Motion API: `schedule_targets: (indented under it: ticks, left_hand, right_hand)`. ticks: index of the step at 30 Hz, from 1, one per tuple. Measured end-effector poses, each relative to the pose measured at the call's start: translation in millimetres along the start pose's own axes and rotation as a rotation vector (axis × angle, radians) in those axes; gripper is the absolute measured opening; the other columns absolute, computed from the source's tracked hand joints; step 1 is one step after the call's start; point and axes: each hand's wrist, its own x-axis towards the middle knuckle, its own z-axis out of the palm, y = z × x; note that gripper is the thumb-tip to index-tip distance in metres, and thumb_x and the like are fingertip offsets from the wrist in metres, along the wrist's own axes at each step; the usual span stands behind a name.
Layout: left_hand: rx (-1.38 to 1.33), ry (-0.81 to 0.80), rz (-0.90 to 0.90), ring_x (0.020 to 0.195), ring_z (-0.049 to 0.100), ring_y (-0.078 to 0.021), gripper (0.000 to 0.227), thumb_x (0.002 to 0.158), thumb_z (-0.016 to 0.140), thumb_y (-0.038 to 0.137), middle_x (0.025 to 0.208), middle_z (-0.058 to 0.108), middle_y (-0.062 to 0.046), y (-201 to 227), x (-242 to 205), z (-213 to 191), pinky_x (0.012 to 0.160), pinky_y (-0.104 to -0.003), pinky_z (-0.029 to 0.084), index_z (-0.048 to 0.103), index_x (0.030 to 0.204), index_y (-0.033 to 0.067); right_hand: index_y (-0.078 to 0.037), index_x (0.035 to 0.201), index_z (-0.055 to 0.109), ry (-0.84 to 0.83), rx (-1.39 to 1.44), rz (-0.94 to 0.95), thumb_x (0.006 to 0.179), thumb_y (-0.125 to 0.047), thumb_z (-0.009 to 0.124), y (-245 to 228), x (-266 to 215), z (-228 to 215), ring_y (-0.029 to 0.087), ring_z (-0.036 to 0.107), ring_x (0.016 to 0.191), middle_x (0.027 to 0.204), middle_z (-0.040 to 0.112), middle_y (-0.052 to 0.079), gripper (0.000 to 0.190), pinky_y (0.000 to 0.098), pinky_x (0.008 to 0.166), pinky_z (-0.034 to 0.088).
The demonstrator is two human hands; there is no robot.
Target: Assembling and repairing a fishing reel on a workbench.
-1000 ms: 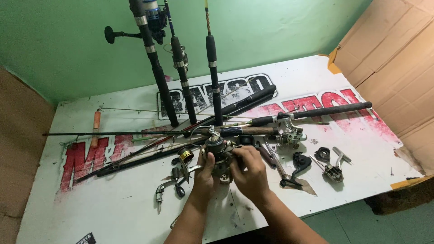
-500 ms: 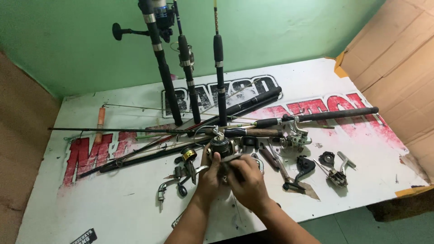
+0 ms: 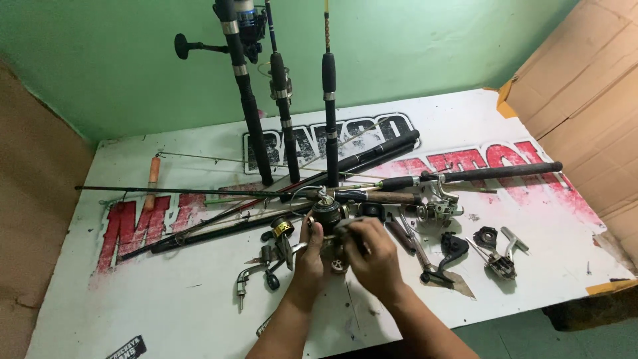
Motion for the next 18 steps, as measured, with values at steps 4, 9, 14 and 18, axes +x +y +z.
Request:
schedule_targets:
  ticks: [4, 9, 14, 18]
  left_hand:
    - [-0.015, 0.000, -0.021, 0.105, 0.059, -0.0216, 0.053, 0.105, 0.045, 0.030, 0.131, 0.062, -0.015, -5, 0, -5, 0.086, -0.036, 0.048, 0.038, 0.153, 0.0105]
    - [0.143, -0.124, 0.163, 0.116, 0.062, -0.0242, 0.053, 0.107, 0.040, 0.030, 0.135, 0.062, -0.015, -2, 3, -3, 0.100, -0.038, 0.048, 0.034, 0.153, 0.0043]
    - [0.073, -0.020, 0.110, 0.122, 0.060, -0.0312, 0.060, 0.101, 0.055, 0.023, 0.139, 0.058, -0.022, -16, 0, 6, 0.107, -0.046, 0.047, 0.035, 0.156, 0.0092]
    - [-0.130, 0.142, 0.087, 0.116, 0.065, -0.0372, 0.062, 0.100, 0.058, 0.025, 0.135, 0.060, -0.029, -34, 15, -6, 0.105, -0.053, 0.053, 0.037, 0.157, 0.0129]
  right_hand:
    - [0.001, 0.106, 0.067, 0.035, -0.055, 0.021, 0.080, 0.004, 0.070, -30, 17, -12, 0.020, 0.063, 0.073, 0.097, 0.067, 0.010, 0.026, 0.0295, 0.067, 0.053]
    - [0.000, 0.098, 0.067, -0.028, -0.069, -0.051, 0.080, 0.001, 0.071, -24, 6, -5, 0.018, 0.064, 0.069, 0.094, 0.068, 0.011, 0.018, 0.0268, 0.057, 0.057]
    - [-0.005, 0.108, 0.069, 0.100, -0.038, -0.047, 0.082, 0.002, 0.072, -11, 9, 3, 0.027, 0.067, 0.081, 0.095, 0.068, 0.010, 0.027, 0.0353, 0.074, 0.057]
    - [-0.012, 0.104, 0.075, 0.079, -0.075, -0.102, 0.081, -0.006, 0.076, -8, -7, 8, 0.033, 0.070, 0.084, 0.093, 0.067, 0.009, 0.023, 0.0405, 0.076, 0.058]
